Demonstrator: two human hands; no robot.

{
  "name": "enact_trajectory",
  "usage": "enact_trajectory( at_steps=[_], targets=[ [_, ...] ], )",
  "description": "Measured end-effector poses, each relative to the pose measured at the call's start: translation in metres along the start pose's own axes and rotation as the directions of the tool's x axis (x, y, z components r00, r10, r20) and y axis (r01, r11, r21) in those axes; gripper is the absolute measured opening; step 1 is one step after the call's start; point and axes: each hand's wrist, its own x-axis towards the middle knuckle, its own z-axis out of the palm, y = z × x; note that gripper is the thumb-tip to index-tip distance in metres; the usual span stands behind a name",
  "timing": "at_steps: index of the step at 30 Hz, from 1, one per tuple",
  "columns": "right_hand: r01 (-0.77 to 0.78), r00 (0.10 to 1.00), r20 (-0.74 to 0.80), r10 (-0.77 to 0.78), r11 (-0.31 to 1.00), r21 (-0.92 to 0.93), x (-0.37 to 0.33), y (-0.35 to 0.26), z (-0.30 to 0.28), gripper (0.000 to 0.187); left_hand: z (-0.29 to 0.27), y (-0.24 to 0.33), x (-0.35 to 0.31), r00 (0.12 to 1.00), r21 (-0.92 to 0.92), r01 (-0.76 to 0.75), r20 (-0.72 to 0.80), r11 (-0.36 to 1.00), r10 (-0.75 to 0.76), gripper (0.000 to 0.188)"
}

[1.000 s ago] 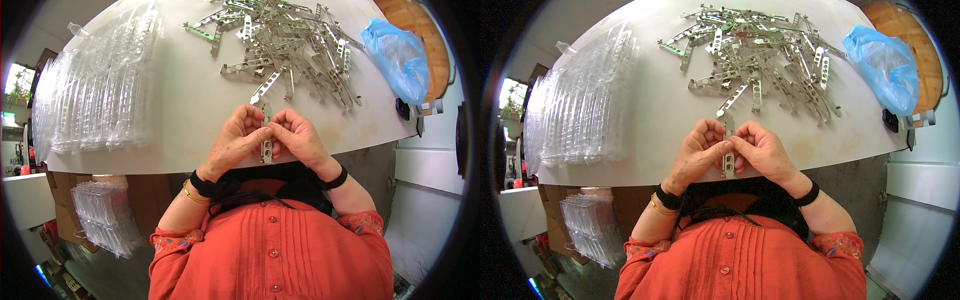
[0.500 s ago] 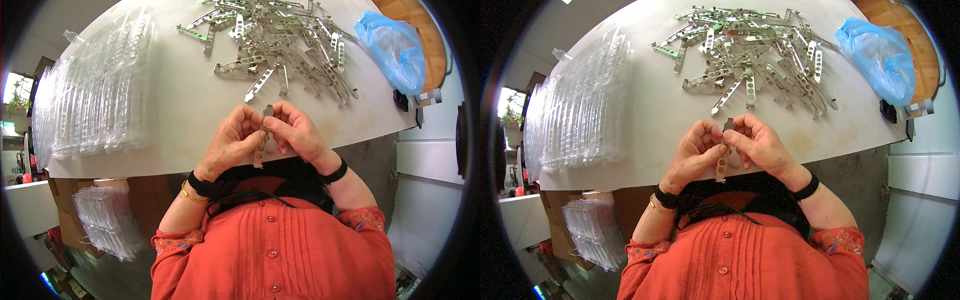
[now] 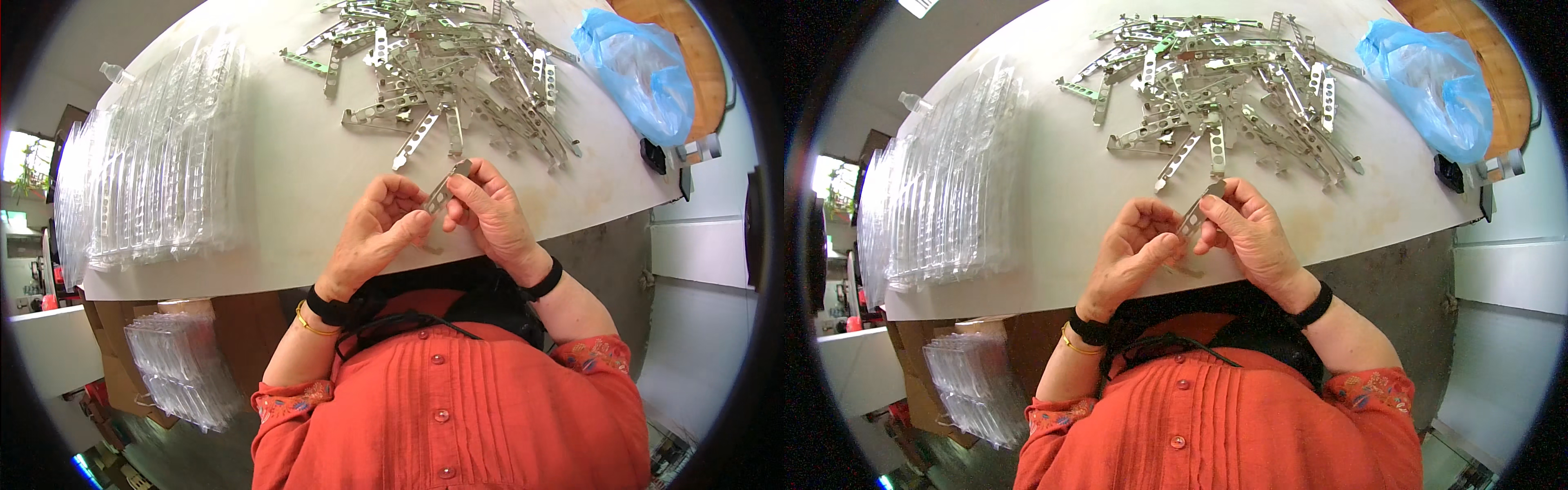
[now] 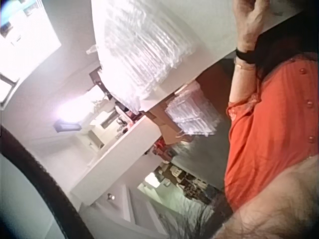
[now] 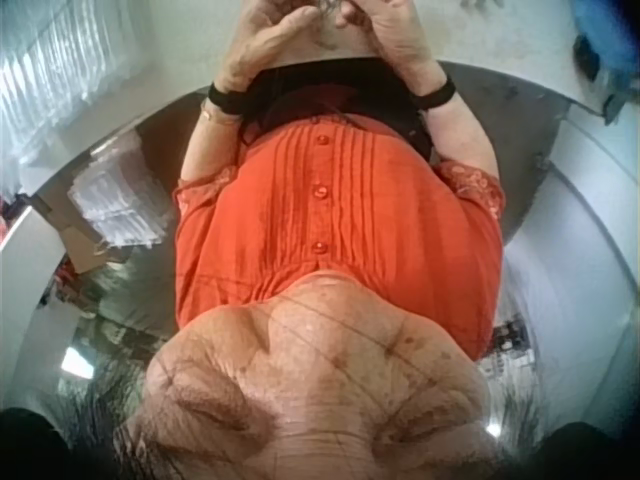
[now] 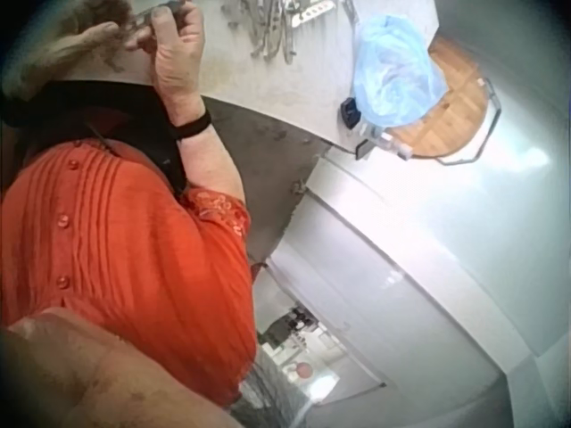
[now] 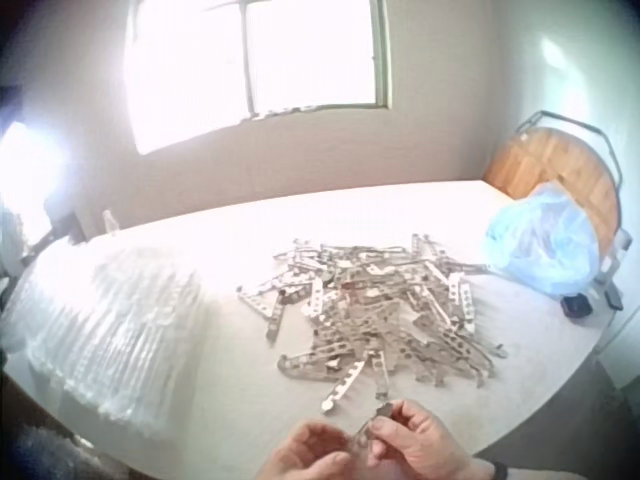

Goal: Inspecting metal brackets and inserting them into plastic protective sleeves.

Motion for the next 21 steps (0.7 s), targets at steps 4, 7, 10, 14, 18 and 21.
enact_trajectory(
  at_steps=[4,7,10,14,18,21],
  targets=[
    [0.083,0.996,-0.040,-0.080,0.994,0.076,-0.0010,0.0043,-0.0021,0.013,0.0012,-0.0019,0.0000,0.999,-0.003,-0.037,-0.023,0.999,0.037,0.039],
    [0.117,0.993,-0.038,-0.116,0.992,0.053,-0.0022,0.0052,-0.0050,0.012,0.0024,0.0009,-0.0009,1.000,0.018,-0.020,-0.010,1.000,0.020,0.037],
    [0.108,0.994,-0.034,-0.106,0.993,0.048,-0.0022,0.0043,-0.0029,0.011,-0.0023,-0.0018,-0.0001,1.000,0.051,0.011,-0.025,0.999,-0.010,0.034],
    [0.089,0.996,-0.031,-0.087,0.993,0.072,0.0002,0.0011,0.0015,0.012,-0.0052,-0.0064,0.0001,0.997,0.036,0.012,-0.076,0.999,-0.009,0.025],
    [0.051,0.999,0.011,-0.051,0.998,0.024,-0.0026,0.0019,-0.0030,0.018,-0.0045,-0.0024,0.0007,0.994,0.105,0.011,-0.109,0.994,0.001,0.017],
    [0.073,0.997,0.025,-0.074,0.996,0.045,0.0007,0.0025,-0.0026,0.020,-0.0039,-0.0052,0.0012,0.991,0.079,0.001,-0.137,0.997,0.010,0.016]
  ],
)
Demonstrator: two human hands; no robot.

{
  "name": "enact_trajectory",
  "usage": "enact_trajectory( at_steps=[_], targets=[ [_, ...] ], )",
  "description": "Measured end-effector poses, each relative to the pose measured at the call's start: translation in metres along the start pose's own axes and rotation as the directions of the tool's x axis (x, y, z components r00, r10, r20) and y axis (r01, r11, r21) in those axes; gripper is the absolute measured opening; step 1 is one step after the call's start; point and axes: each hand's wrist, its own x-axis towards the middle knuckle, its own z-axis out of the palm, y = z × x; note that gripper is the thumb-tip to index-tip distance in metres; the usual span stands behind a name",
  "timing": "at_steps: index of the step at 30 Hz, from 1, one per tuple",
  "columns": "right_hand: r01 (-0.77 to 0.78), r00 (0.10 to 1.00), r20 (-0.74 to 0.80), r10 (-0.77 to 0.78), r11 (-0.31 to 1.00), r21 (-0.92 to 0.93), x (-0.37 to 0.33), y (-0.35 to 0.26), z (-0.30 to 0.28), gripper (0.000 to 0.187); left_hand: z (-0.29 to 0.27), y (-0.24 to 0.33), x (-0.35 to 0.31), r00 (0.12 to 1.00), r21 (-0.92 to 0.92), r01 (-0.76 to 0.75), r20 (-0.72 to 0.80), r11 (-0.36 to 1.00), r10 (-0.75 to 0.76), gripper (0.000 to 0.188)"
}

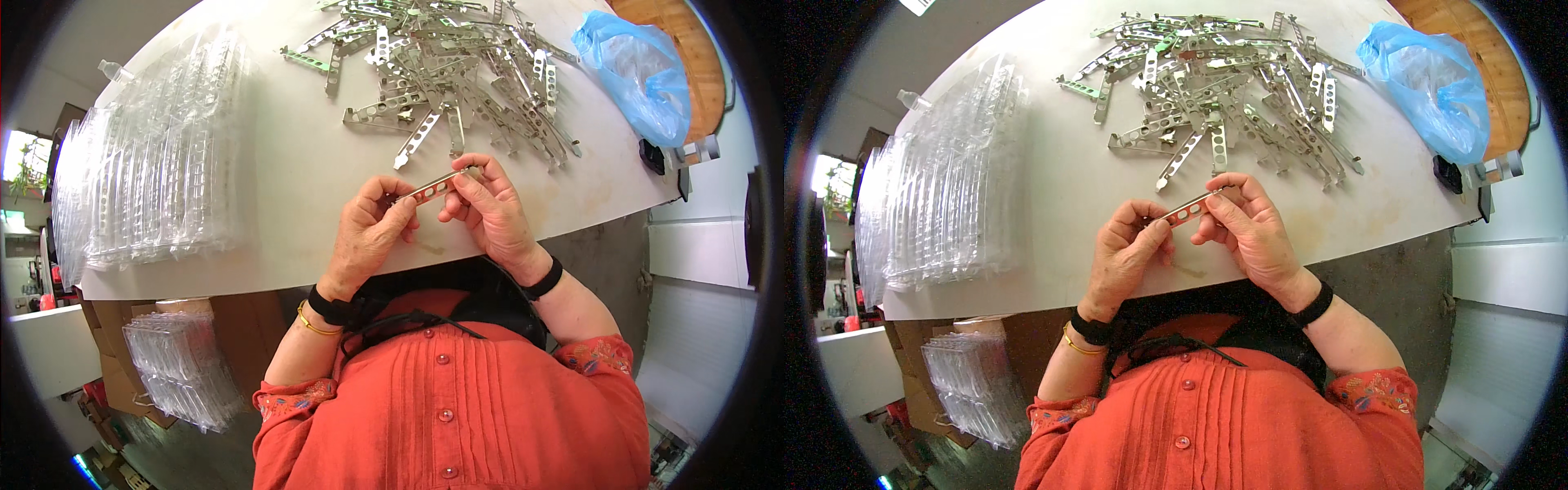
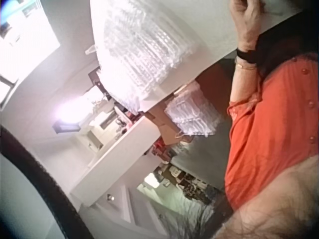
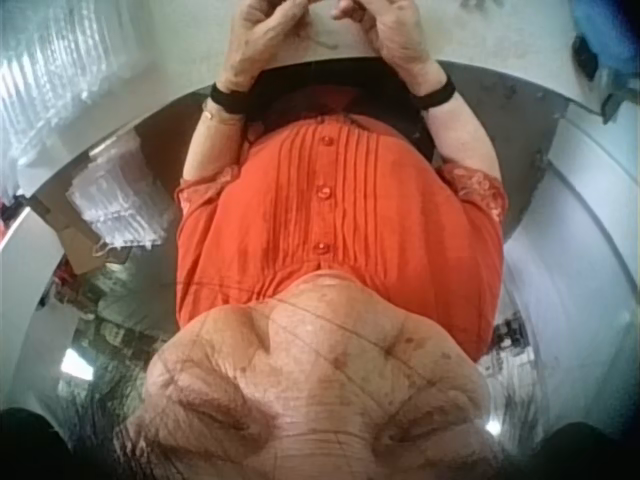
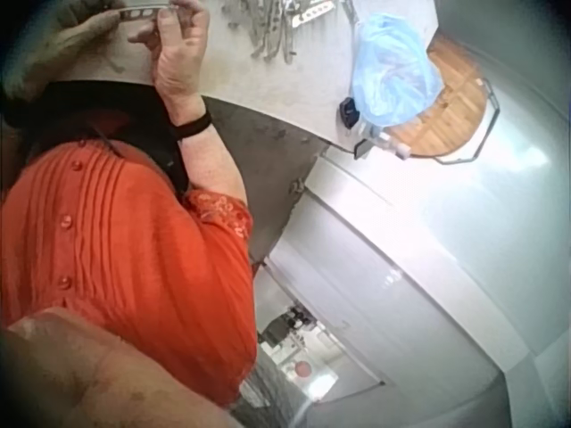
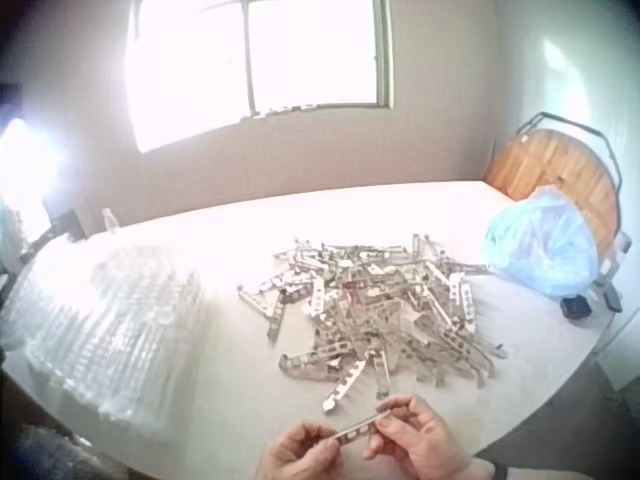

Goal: Inspecting metal brackets and inserting them into plastic protective sleeves.

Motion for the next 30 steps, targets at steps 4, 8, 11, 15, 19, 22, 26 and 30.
enact_trajectory(
  at_steps=[4,8,11,15,19,22,26,30],
  targets=[
    [-0.033,0.999,0.006,0.033,0.999,-0.033,-0.0024,-0.0019,-0.0017,0.020,0.0002,-0.0012,0.0006,1.000,-0.014,-0.011,-0.022,1.000,0.010,0.017],
    [-0.038,0.999,0.035,0.040,0.998,-0.057,-0.0040,-0.0015,-0.0038,0.020,0.0010,-0.0009,0.0008,0.999,0.021,-0.032,-0.023,0.999,0.032,0.016],
    [-0.028,0.999,0.039,0.030,0.998,-0.048,-0.0045,-0.0015,-0.0046,0.020,0.0011,0.0011,0.0011,0.999,0.072,-0.028,-0.033,0.997,0.030,0.017],
    [-0.030,0.999,0.020,0.030,0.999,-0.013,-0.0067,0.0014,-0.0023,0.020,0.0008,-0.0026,0.0000,0.999,0.017,-0.038,-0.029,0.999,0.038,0.017],
    [0.000,0.999,0.046,0.003,0.998,-0.057,-0.0019,0.0033,-0.0038,0.019,0.0020,-0.0023,-0.0016,0.997,0.101,-0.053,-0.052,0.993,0.059,0.017],
    [0.008,1.000,0.022,-0.006,0.997,-0.077,-0.0033,0.0037,-0.0032,0.018,0.0067,0.0014,-0.0004,0.997,0.077,-0.038,-0.062,0.996,0.043,0.017],
    [0.019,0.999,0.038,-0.017,0.998,-0.065,-0.0044,0.0051,-0.0026,0.018,0.0008,-0.0025,-0.0009,0.999,0.064,-0.018,-0.033,0.998,0.020,0.016],
    [-0.001,1.000,0.026,-0.002,0.994,0.108,-0.0033,-0.0041,0.0028,0.018,0.0001,-0.0025,-0.0010,0.999,0.049,-0.027,-0.041,0.998,0.029,0.016]
  ],
)
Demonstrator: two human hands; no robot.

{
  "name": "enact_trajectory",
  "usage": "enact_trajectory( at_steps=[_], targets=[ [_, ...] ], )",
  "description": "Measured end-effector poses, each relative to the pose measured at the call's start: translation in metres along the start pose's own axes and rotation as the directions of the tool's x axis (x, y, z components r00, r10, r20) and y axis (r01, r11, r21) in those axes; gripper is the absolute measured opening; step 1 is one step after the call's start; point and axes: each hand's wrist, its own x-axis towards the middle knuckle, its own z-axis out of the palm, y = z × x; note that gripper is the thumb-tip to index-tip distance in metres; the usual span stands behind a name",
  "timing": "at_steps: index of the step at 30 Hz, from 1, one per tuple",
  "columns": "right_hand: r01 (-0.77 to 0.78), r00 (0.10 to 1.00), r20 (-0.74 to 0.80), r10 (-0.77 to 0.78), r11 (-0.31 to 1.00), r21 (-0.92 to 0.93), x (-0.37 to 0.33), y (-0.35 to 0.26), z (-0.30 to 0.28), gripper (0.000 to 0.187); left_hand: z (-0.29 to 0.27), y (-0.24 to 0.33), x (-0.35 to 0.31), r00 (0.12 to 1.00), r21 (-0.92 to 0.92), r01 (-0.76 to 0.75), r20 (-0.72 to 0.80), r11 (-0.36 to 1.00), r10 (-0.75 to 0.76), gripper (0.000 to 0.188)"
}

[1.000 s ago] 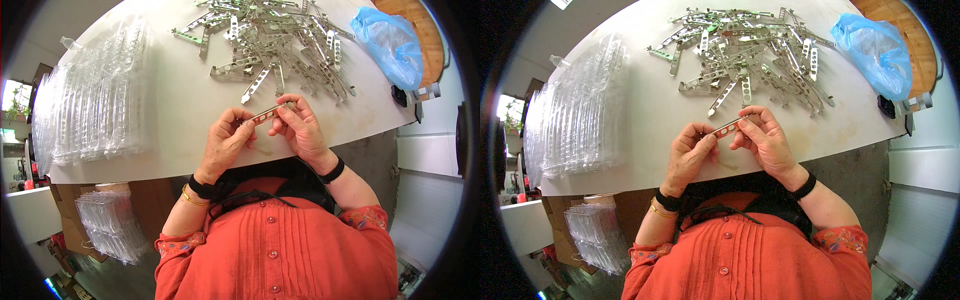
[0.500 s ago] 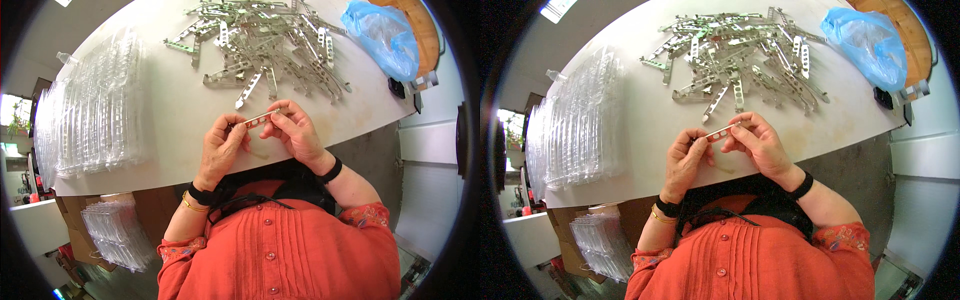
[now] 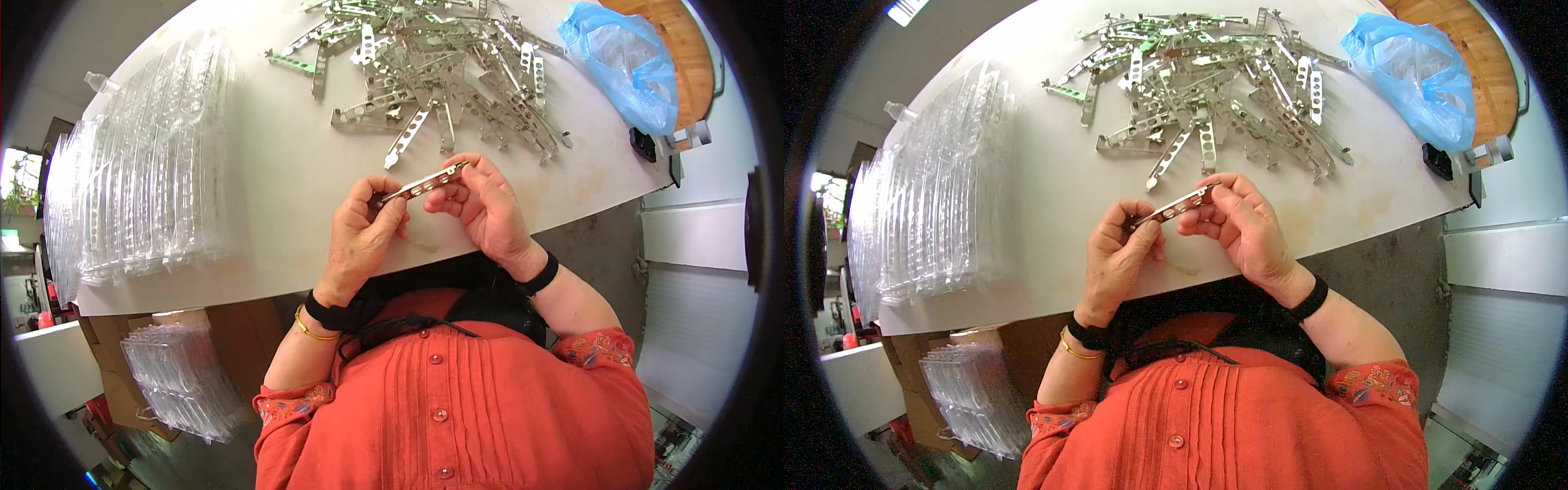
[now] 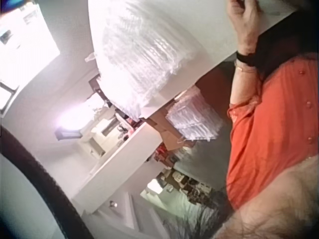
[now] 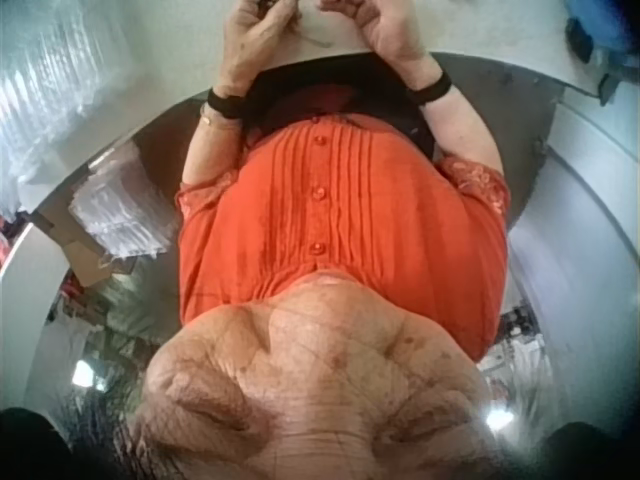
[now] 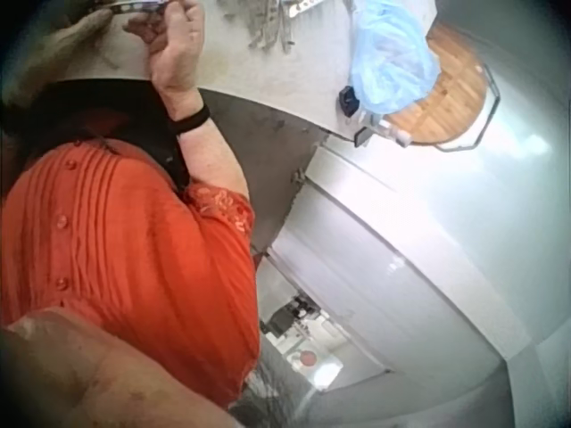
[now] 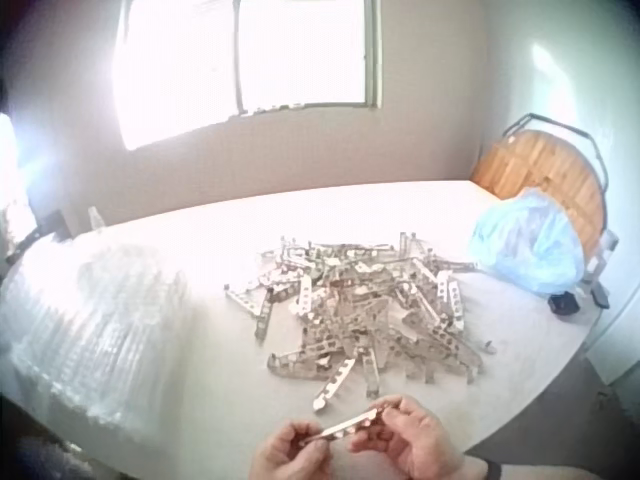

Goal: Inspecting metal brackets and inserting them into plastic protective sleeves.

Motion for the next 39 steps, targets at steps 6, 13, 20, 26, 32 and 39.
enact_trajectory(
  at_steps=[6,13,20,26,32,39],
  targets=[
    [0.056,0.998,0.010,-0.056,0.996,-0.067,0.001,0.010,-0.006,0.016,-0.001,0.000,0.000,1.000,0.016,-0.017,0.008,1.000,0.017,0.016],
    [0.071,0.997,-0.003,-0.072,0.995,-0.067,0.000,0.012,-0.009,0.016,0.001,-0.003,0.001,1.000,0.003,-0.028,0.005,1.000,0.028,0.016],
    [0.097,0.995,-0.001,-0.099,0.980,-0.171,0.002,0.015,-0.010,0.013,0.001,-0.003,-0.002,0.999,0.004,-0.025,-0.036,1.000,0.025,0.016],
    [0.103,0.993,-0.042,-0.111,0.983,-0.150,-0.002,0.014,-0.009,0.012,0.003,0.001,-0.002,0.999,0.018,-0.017,-0.040,1.000,0.017,0.017],
    [0.129,0.989,-0.059,-0.137,0.984,-0.122,-0.003,0.014,-0.006,0.014,0.007,0.004,0.000,0.996,-0.107,-0.070,-0.067,0.992,0.063,0.024],
    [0.128,0.990,-0.035,-0.134,0.982,-0.140,-0.002,0.014,-0.005,0.014,0.003,0.003,-0.001,0.999,-0.075,-0.024,-0.043,0.997,0.021,0.021]
  ],
)
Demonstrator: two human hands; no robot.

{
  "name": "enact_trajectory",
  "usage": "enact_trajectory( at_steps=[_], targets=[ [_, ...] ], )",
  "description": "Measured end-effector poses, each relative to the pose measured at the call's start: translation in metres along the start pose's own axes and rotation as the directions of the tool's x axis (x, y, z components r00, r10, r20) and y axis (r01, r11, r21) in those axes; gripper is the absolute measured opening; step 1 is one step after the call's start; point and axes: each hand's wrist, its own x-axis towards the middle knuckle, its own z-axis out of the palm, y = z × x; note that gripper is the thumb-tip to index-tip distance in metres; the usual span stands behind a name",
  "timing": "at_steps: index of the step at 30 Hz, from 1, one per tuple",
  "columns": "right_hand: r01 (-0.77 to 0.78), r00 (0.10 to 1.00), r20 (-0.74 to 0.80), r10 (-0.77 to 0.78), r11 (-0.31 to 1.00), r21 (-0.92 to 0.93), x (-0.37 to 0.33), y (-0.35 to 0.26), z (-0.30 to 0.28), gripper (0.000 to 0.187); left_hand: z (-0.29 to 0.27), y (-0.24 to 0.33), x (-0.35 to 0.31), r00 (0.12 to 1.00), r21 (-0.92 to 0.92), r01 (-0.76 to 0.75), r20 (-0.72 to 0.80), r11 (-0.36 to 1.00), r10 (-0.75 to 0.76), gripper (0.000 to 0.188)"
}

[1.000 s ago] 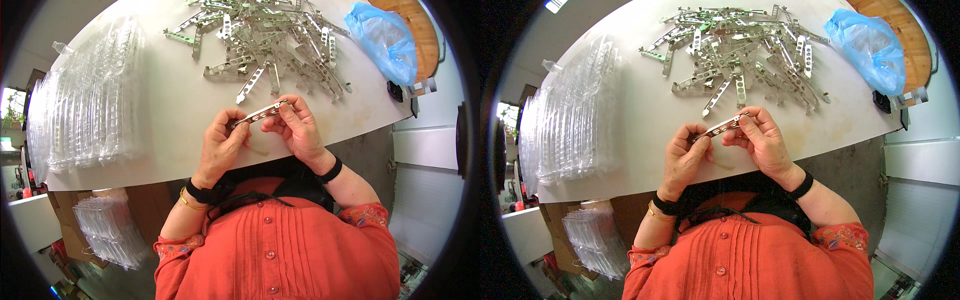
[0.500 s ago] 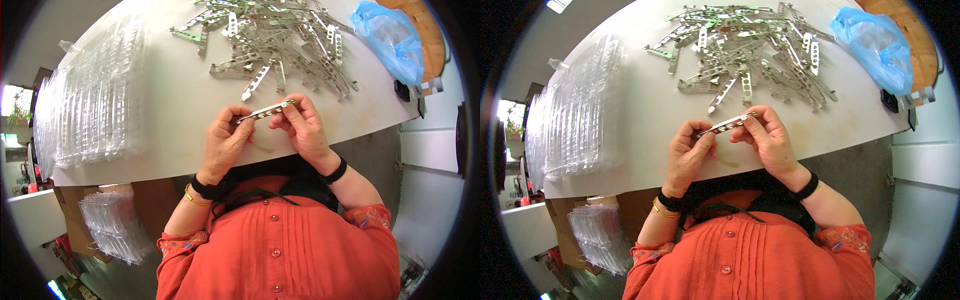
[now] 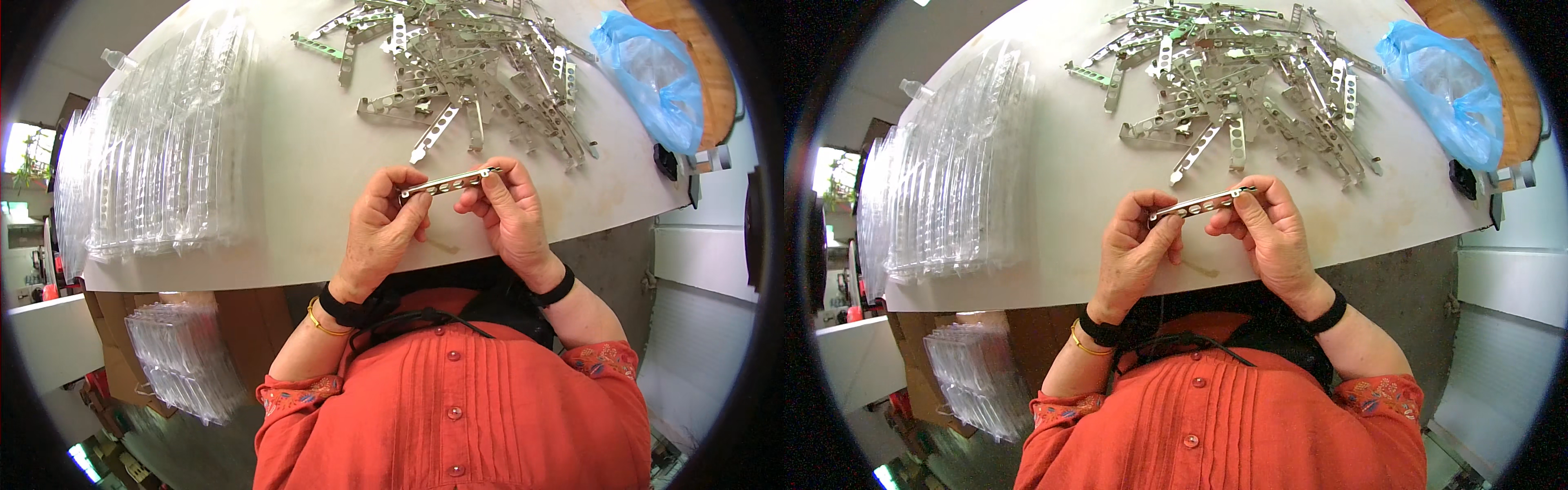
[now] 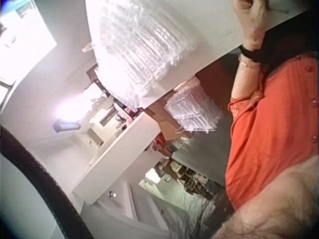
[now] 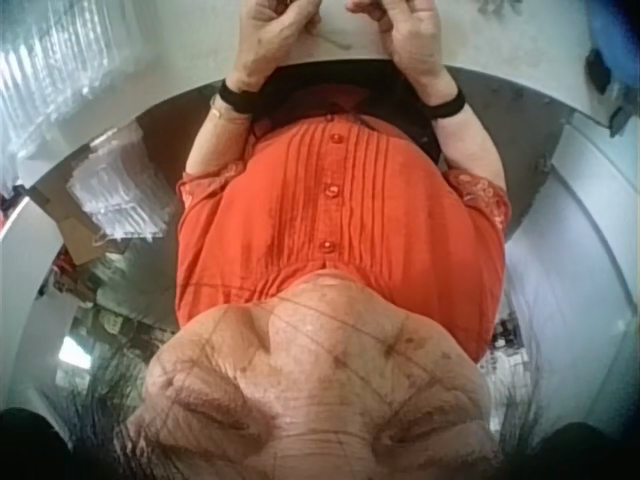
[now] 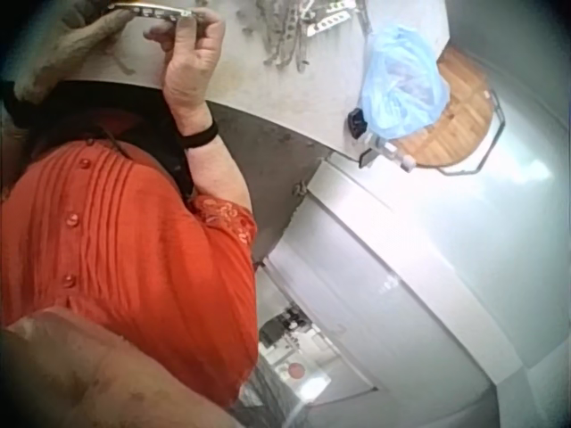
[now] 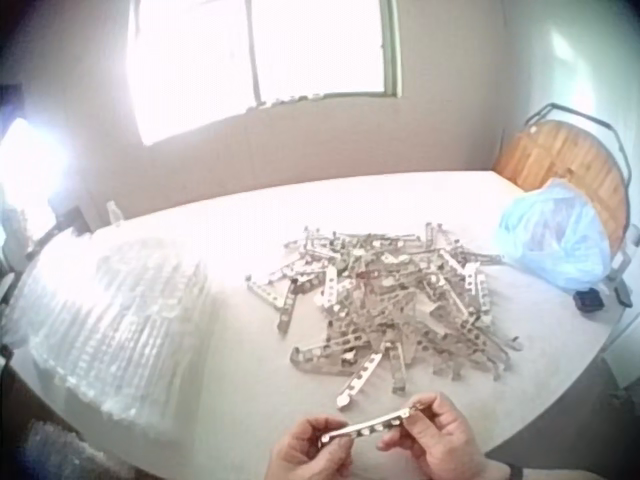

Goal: Inspecting metal brackets and inserting them into plastic protective sleeves.

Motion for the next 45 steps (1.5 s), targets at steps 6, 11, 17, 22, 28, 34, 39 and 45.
enact_trajectory(
  at_steps=[6,11,17,22,28,34,39,45],
  targets=[
    [-0.013,1.000,-0.014,0.013,1.000,-0.008,-0.002,-0.002,0.002,0.012,0.000,-0.002,0.000,1.000,0.016,0.014,-0.010,1.000,-0.014,0.014],
    [-0.031,0.998,0.047,0.039,0.988,-0.152,-0.001,-0.002,-0.002,0.014,0.001,-0.001,-0.001,1.000,0.024,-0.009,-0.009,1.000,0.009,0.011],
    [-0.031,0.999,0.027,0.035,0.988,-0.150,-0.002,-0.003,0.002,0.012,0.001,-0.002,0.000,0.997,0.081,-0.060,0.046,0.995,0.056,0.010],
    [-0.016,0.999,0.026,0.023,0.975,-0.220,-0.005,-0.006,0.002,0.012,0.003,0.001,-0.002,0.996,0.097,-0.058,0.067,0.994,0.052,0.009],
    [-0.011,0.998,0.051,0.024,0.968,-0.250,-0.003,-0.004,0.003,0.013,0.003,0.005,-0.005,0.998,0.185,-0.014,0.068,0.983,0.001,0.010],
    [-0.012,0.996,0.081,0.030,0.976,-0.216,-0.002,-0.006,0.002,0.014,0.008,0.006,-0.006,0.999,0.267,-0.023,0.038,0.964,0.013,0.009],
    [-0.116,0.991,0.046,0.125,0.980,-0.161,-0.006,-0.010,0.002,0.014,0.009,0.008,-0.007,0.998,0.252,0.006,0.051,0.968,-0.020,0.007],
    [-0.061,0.995,-0.091,0.032,0.937,-0.344,-0.002,-0.056,-0.022,0.018,0.007,0.006,-0.007,1.000,0.203,0.022,0.015,0.979,-0.026,0.007]
  ],
)
